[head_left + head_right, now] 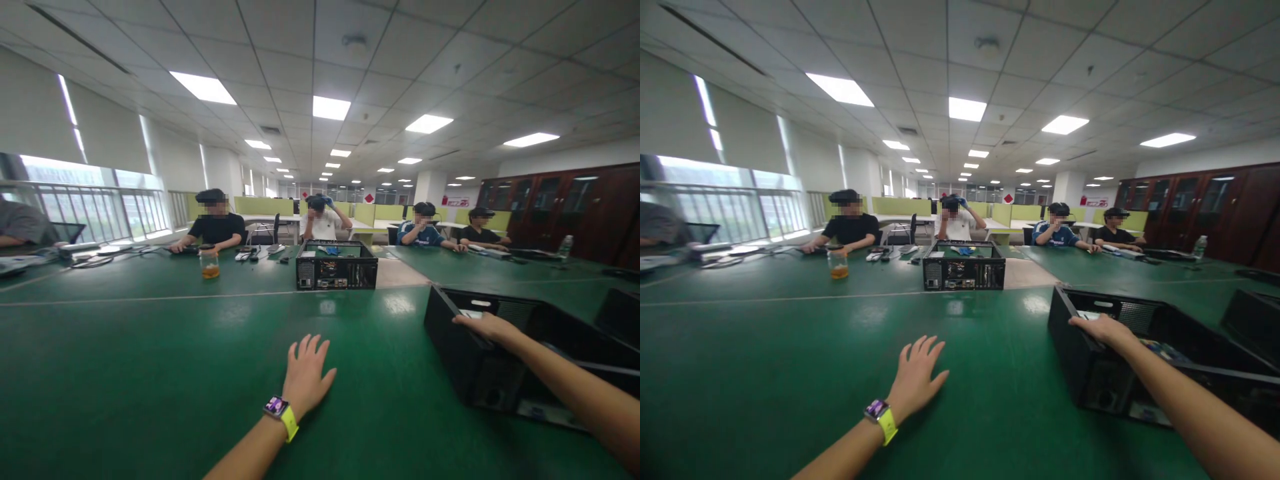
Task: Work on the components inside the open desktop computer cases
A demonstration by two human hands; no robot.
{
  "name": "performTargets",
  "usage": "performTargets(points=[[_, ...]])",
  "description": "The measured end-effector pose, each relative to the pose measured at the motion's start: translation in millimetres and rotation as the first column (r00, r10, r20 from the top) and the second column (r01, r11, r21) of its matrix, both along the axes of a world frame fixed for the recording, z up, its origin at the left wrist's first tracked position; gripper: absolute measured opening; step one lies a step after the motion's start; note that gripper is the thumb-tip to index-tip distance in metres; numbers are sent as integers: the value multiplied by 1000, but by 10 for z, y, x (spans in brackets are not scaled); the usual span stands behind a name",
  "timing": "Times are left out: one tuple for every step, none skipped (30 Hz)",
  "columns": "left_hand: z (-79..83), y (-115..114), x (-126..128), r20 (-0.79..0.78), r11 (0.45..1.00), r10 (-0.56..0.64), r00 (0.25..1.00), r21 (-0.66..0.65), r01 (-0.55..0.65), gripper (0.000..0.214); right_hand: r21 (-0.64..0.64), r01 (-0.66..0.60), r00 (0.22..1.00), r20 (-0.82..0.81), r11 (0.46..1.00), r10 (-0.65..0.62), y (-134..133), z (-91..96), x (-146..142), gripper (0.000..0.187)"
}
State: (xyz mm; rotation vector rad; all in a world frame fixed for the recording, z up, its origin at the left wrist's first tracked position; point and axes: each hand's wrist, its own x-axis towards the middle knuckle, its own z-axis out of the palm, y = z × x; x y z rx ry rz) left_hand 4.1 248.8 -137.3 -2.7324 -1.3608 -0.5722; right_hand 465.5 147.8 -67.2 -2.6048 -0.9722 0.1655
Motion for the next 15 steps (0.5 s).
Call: performTargets(points=[[67,13,-40,10,1000,-6,1000,8,6,53,-55,-28,1000,12,998,28,-19,32,-97,79],[147,22,-63,25,1000,-14,1000,17,14,51,-108,-56,998,12,993,57,-47,78,-223,79],[238,30,-68,44,999,-24,999,29,23,49,-136,-87,996,4,987,88,-90,132,-376,79],[340,38,-53,68,998,-35,997,46,32,48,-158,-124,992,10,980,127,-147,186,-554,78],[454,46,-16,94,997,-47,994,66,41,46,-182,-166,985,14,969,171,-218,237,-756,78],[578,51,43,125,995,-63,990,88,52,43,-201,-209,976,22,957,217,-296,282,-980,79],[712,52,126,161,991,-83,984,113,65,41,-214,-268,960,16,939,278,-374,323,-1219,81],[851,46,231,197,987,-107,975,139,80,39,-226,-342,937,-5,912,350,-444,363,-1464,83],[993,32,356,232,981,-133,964,167,96,38,-217,-430,901,-44,876,432,-496,405,-1702,83],[1133,9,495,260,975,-159,953,194,110,38,-168,-546,837,-148,821,527,-522,450,-1921,82],[1265,-23,641,279,969,-178,944,217,119,37,-102,-639,752,-294,763,590,-515,497,-2107,80],[1383,-63,789,292,965,-186,938,236,118,37,-35,-706,649,-433,707,626,-474,543,-2250,78],[1482,-108,929,298,962,-187,936,250,113,37,20,-755,545,-536,655,645,-400,581,-2344,75],[1557,-157,1055,297,961,-184,937,255,108,35,40,-786,488,-573,617,659,-301,607,-2388,70],[1604,-207,1163,285,964,-180,941,242,111,33,21,-812,484,-536,584,692,-184,616,-2388,62]])
